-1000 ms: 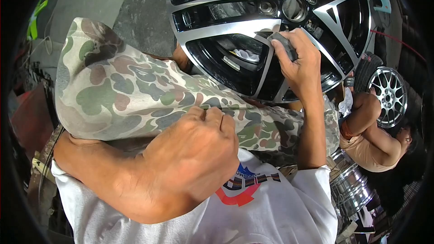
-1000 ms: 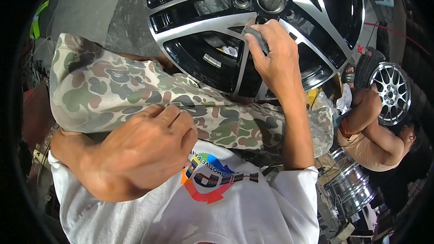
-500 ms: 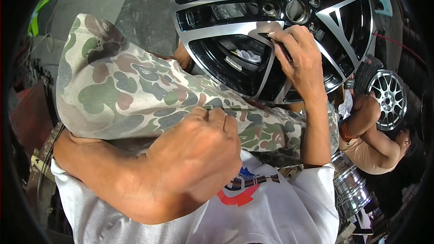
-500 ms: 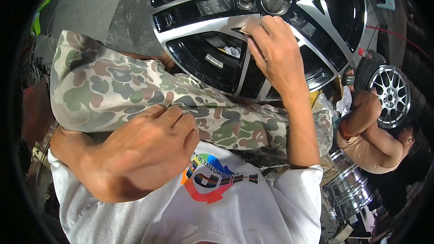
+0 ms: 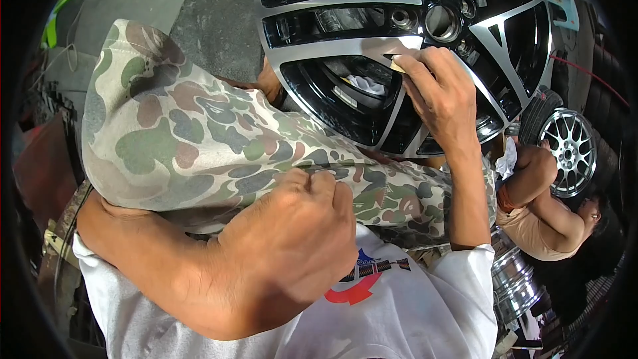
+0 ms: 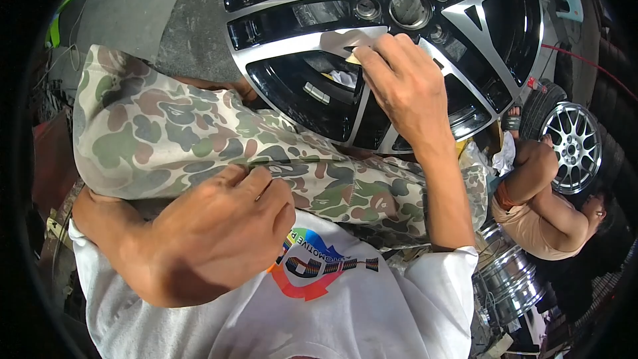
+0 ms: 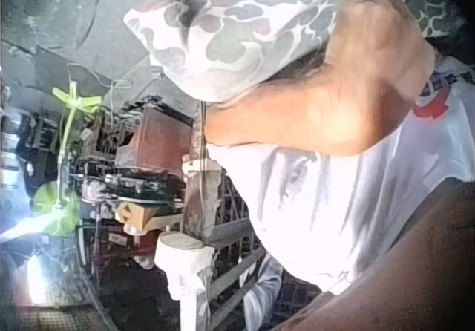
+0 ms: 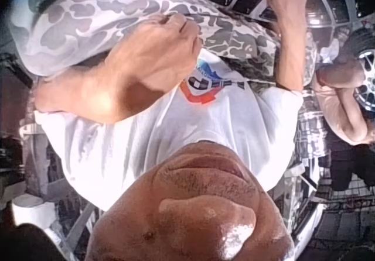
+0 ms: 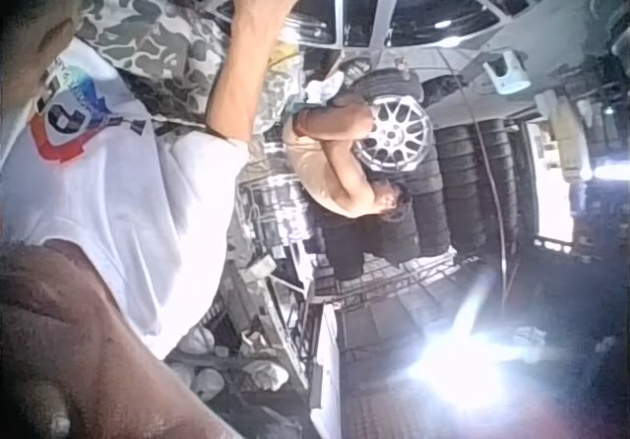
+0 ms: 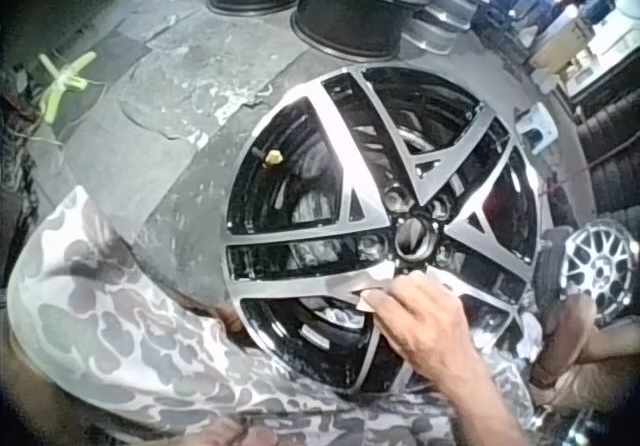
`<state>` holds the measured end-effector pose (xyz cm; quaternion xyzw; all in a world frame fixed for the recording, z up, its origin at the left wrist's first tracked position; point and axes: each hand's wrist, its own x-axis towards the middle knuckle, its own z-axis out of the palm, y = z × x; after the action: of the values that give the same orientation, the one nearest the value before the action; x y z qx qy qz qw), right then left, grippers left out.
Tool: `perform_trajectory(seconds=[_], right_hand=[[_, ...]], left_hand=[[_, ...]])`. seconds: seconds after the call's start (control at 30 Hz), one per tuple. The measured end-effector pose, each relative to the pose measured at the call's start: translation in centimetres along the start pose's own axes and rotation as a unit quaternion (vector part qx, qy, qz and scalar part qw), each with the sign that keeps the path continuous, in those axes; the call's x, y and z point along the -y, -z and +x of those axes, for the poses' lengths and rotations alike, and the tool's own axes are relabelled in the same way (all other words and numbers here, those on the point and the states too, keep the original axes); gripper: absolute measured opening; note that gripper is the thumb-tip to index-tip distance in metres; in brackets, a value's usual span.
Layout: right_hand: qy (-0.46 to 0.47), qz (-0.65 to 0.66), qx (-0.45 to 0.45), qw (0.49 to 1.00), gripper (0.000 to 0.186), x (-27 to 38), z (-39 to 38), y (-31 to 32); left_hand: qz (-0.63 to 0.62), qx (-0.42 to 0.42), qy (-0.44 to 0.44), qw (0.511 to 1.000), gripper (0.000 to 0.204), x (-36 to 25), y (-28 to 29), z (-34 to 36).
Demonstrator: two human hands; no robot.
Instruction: Sanding or polishing the surface of a car wheel rim.
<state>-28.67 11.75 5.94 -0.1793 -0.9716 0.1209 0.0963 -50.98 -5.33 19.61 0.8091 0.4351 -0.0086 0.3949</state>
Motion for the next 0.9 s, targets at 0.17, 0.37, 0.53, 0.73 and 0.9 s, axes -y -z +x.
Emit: perform_trajectory(seconds=[0.17,0.37,0.53,0.73,0.9], right_hand=[[-0.014,0.0,0.003,1.0,0.036,-0.5,-0.2,0.2],[-0.013,0.021,0.015,1.0,0.039,-0.1,0.3,0.0],[-0.025,0.027,0.006,0.999,0.038,-0.9,-0.4,0.1],[-0.015,0.048,0.006,0.999,0.035,0.0,0.5,-0.2],[-0.056,0.07,0.017,0.996,0.033,-0.7,-0.4,0.1]], left_hand=[[0.009,0.012,-0.004,1.0,0.021,0.1,0.2,0.0],[0.001,0.003,-0.002,1.0,0.021,0.0,0.0,0.0],[0.004,0.015,-0.003,1.0,0.02,0.0,0.0,0.1],[0.005,0.018,-0.023,1.0,0.02,0.4,0.4,0.1],[-0.004,0.025,-0.011,1.0,0.02,0.0,0.4,0.0]])
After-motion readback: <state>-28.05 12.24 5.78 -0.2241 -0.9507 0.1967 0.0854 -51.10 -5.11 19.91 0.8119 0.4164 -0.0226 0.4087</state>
